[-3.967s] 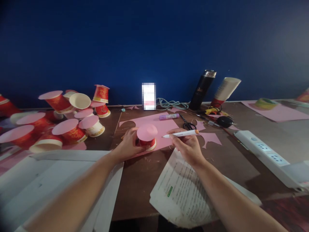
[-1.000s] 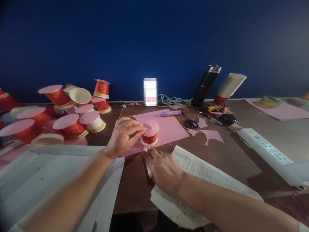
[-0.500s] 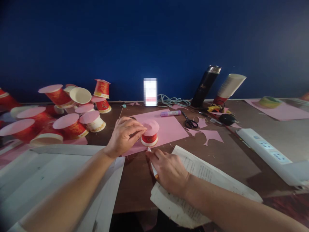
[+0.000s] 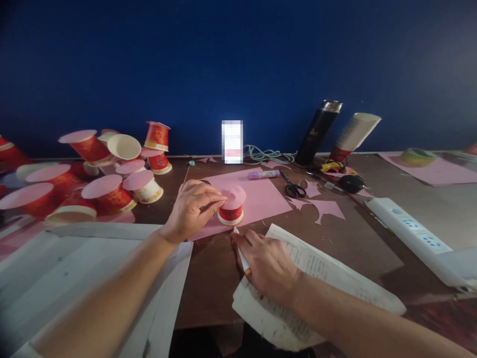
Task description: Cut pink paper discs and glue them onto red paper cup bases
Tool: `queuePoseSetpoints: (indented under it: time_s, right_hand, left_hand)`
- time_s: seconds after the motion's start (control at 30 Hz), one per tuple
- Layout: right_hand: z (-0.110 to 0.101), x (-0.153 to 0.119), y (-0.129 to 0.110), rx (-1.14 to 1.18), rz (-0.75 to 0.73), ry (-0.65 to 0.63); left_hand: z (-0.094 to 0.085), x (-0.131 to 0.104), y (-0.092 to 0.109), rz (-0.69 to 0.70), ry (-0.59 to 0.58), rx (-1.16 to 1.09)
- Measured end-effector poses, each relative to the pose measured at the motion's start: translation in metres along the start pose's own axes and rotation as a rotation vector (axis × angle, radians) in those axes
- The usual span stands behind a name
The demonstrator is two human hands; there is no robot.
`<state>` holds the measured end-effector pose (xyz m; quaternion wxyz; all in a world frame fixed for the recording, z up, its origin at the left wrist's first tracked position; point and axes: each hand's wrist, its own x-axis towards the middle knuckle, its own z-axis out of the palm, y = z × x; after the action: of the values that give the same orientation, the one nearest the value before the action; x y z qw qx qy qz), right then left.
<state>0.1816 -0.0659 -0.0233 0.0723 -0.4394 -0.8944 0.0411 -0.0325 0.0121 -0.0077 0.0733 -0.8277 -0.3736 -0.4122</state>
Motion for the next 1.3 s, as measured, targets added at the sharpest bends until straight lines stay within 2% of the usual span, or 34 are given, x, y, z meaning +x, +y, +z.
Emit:
queuePoseSetpoints:
  time_s: [0.1,0.23,0.33,0.43,0.5,0.53,0.67,0.77,0.9,1.13,1.23,1.3]
  right_hand:
    - [-0.003,-0.003,-0.001,0.042,-0.023,0.084]
    - [-0.017,-0.010,0.003,0.236,-0.108,0.376]
    - [-0.030,-0.004,0.012,0.378,0.048,0.565]
    - [-0.036,0.018,0.024,0.545,0.297,0.674]
    - [-0.034,0.038,0.033,0.689,0.357,0.749]
    - [-0.031,0.048,0.038,0.758,0.370,0.765]
    - [-0.012,0.080,0.052,0.976,0.503,0.807]
    - [0.004,0.087,0.058,1.001,0.514,0.877]
    - [0.015,0.082,0.060,0.927,0.408,0.853]
    - [0.016,0.080,0.056,0.904,0.335,0.788]
    - [0.017,0.080,0.055,0.957,0.333,0.771]
    - [0.017,0.079,0.054,0.992,0.336,0.761]
  left_hand:
    - [0.001,0.000,0.000,0.006,0.011,-0.006]
    - [0.001,0.000,0.001,-0.013,0.010,-0.055]
    - [-0.003,0.001,0.002,-0.084,0.047,-0.157]
    - [-0.008,0.002,0.000,-0.293,0.123,-0.296]
    - [-0.009,0.001,-0.005,-0.439,0.109,-0.405]
    - [-0.009,0.000,-0.008,-0.484,0.066,-0.462]
    - [0.000,-0.009,-0.019,-0.595,-0.259,-0.556]
    - [0.010,-0.016,-0.018,-0.573,-0.374,-0.539]
    - [0.017,-0.015,-0.010,-0.572,-0.389,-0.460]
    - [0.020,-0.012,-0.006,-0.597,-0.366,-0.419]
    - [0.021,-0.015,-0.011,-0.613,-0.308,-0.457]
    - [0.018,-0.015,-0.018,-0.621,-0.223,-0.504]
